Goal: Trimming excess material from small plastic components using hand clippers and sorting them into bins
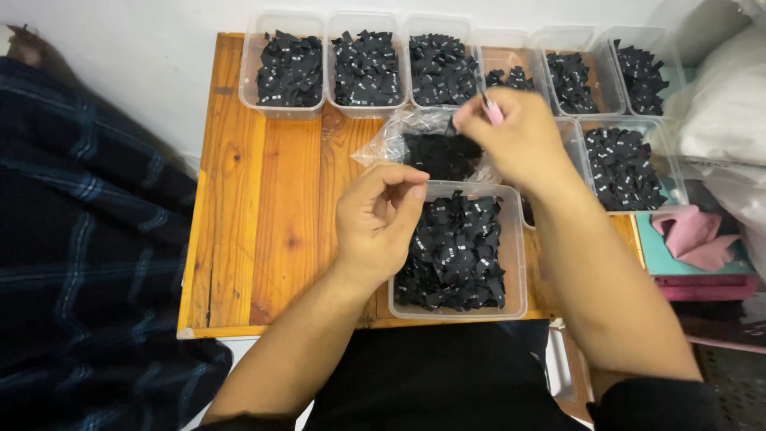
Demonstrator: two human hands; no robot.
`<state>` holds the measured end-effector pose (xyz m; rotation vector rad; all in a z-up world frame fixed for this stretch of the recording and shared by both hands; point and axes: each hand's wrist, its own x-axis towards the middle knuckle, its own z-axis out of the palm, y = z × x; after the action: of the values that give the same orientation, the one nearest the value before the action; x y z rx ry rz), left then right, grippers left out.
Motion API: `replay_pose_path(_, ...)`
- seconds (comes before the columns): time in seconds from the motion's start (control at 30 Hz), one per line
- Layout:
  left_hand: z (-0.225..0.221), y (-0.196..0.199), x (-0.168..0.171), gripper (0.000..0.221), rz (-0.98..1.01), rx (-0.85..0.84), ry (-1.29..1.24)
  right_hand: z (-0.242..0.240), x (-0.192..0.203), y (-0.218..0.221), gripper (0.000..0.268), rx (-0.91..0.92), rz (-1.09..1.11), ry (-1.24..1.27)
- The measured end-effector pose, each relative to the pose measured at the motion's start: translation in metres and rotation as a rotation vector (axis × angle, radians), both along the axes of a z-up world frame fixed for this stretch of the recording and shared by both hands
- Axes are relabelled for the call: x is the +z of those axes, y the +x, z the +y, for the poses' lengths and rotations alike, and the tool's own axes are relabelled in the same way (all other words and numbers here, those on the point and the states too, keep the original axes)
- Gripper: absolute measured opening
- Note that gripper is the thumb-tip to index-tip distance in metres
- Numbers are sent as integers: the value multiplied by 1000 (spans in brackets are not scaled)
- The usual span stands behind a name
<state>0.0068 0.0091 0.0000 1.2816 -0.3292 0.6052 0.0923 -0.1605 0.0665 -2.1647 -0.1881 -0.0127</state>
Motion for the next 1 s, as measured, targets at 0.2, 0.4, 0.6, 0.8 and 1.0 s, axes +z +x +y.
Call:
replay_pose_path(0.2,0,-3,3,6,68,-19,82,-18,-31,83,29,-19,-59,-275)
replay_pose_path(0.4,1,-1,2,7,102,-32,79,-25,-44,100,12,-38,-104,-270)
replay_pose_path(0.6,0,-4,3,5,118,-18,118,-27,-9,31,24,131,-184,-321)
replay_pose_path(0.8,7,-1,8,8,97,28,215,-41,7,-45,23,254,-10,-264)
replay_pose_path(1.0,7,17,-3,16,-37,71,349,-29,-13,-68,17,167,63,-188)
